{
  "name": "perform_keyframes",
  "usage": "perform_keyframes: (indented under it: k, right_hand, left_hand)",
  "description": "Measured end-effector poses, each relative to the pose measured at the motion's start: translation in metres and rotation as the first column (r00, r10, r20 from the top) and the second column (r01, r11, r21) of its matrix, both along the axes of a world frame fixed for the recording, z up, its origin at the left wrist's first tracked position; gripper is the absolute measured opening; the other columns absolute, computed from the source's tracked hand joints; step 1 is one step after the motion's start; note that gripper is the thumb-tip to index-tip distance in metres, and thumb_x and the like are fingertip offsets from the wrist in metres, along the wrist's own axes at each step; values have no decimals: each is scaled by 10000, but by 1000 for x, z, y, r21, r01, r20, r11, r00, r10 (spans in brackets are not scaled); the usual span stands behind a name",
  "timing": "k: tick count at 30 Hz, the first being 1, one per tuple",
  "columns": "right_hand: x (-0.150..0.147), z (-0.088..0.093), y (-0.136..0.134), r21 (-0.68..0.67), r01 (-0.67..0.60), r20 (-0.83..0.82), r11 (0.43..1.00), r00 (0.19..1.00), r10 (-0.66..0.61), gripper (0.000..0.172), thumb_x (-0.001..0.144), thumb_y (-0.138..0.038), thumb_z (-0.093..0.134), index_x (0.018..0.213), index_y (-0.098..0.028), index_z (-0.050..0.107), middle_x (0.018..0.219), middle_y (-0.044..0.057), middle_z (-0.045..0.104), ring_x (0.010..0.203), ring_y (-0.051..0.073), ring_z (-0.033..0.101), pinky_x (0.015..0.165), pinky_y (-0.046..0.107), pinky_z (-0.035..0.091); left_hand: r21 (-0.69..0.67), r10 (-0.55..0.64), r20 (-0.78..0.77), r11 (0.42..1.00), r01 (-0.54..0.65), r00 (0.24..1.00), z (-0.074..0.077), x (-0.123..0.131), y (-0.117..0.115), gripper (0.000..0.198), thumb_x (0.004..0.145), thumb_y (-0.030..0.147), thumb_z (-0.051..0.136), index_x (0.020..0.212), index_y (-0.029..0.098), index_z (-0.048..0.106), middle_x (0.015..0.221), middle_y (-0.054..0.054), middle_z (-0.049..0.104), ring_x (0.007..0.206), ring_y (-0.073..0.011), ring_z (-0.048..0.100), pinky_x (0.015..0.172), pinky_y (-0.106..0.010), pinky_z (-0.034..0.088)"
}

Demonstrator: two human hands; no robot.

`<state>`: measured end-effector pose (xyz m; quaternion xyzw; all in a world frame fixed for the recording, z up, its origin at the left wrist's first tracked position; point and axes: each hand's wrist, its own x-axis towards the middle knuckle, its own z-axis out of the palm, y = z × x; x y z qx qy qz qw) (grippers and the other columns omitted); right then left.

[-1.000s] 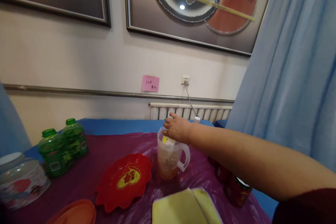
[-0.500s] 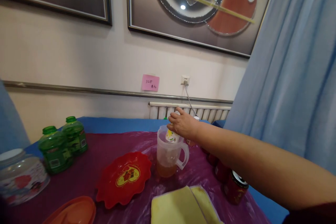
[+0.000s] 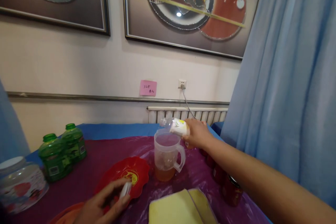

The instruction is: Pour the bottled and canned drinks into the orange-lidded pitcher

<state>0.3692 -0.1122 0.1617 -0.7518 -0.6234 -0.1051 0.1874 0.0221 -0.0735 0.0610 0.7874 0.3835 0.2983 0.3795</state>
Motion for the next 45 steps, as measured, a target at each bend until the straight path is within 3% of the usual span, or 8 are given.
perform_keyframes:
  k: [5, 11, 22, 27, 31, 34, 37, 45]
  right_hand:
    - [-19, -45, -25, 258, 126, -535, 958, 844, 33, 589, 791, -431, 701, 1302, -167, 573, 1164, 108, 718, 1011, 287, 681, 855, 392, 520]
    - [-66, -102, -68, 472, 41, -396, 880, 902, 170, 603, 765, -338, 734, 1331, -227, 556, 1292, 105, 659, 1171, 313, 620, 973, 447, 507]
    - [-89, -173, -90, 625, 65, -150, 777, 988, 38, 669, 798, -326, 732, 1406, -252, 463, 1260, 135, 654, 1124, 361, 630, 925, 511, 493]
    - [-87, -191, -93, 640, 47, -77, 767, 997, 4, 727, 785, -245, 703, 1452, -269, 414, 1271, 135, 646, 1124, 364, 625, 930, 533, 470]
    - [-95, -193, -92, 634, 69, -183, 770, 981, 63, 680, 770, -298, 737, 1399, -265, 481, 1244, 128, 667, 1107, 365, 640, 928, 515, 488]
    - [-105, -183, -91, 526, -32, -415, 850, 863, 289, 665, 743, -431, 762, 1346, -252, 549, 1219, 108, 690, 1067, 335, 666, 888, 434, 534]
    - [-117, -174, -89, 407, -225, -692, 886, 557, 459, 723, 712, -627, 726, 1319, -253, 600, 1162, 79, 713, 996, 295, 685, 830, 360, 558]
    - [-145, -179, -86, 330, -274, -878, 903, 264, 401, 604, 747, -660, 721, 1176, -235, 705, 1038, 77, 738, 952, 283, 676, 853, 355, 538]
  left_hand:
    - [45, -17, 173, 999, 9, 985, 55, 37, 29, 545, 821, 534, 653, 1238, 183, 641, 1120, -73, 739, 964, -230, 681, 875, -331, 547]
    - [151, -202, 296, 975, 164, 933, 97, 80, 15, 443, 815, 423, 690, 1183, 177, 664, 1072, -79, 740, 898, -190, 668, 833, -331, 541]
    - [317, -290, -88, 899, 303, 953, 90, 74, -10, 308, 848, 399, 661, 1108, 243, 711, 953, -34, 695, 841, -171, 634, 772, -293, 512]
    - [303, -229, -259, 903, 304, 938, 91, 69, -16, 232, 853, 416, 647, 966, 230, 727, 798, -3, 663, 702, -148, 596, 637, -247, 451]
    - [239, -321, -212, 899, 368, 923, 93, 62, -13, 271, 852, 350, 665, 1095, 240, 711, 968, -35, 719, 869, -183, 652, 785, -289, 504]
    - [143, -488, -86, 857, 495, 869, 96, 55, -8, 317, 881, 309, 647, 1194, 283, 689, 1190, -50, 719, 1124, -231, 638, 983, -378, 498]
    - [36, -600, 29, 800, 599, 799, 95, 51, -10, 280, 931, 322, 597, 1190, 286, 695, 1310, -57, 678, 1236, -245, 604, 1053, -402, 482]
    - [48, -557, 118, 830, 556, 822, 89, 49, -36, 288, 909, 300, 660, 1192, 342, 693, 1211, -21, 714, 1203, -234, 624, 1098, -384, 459]
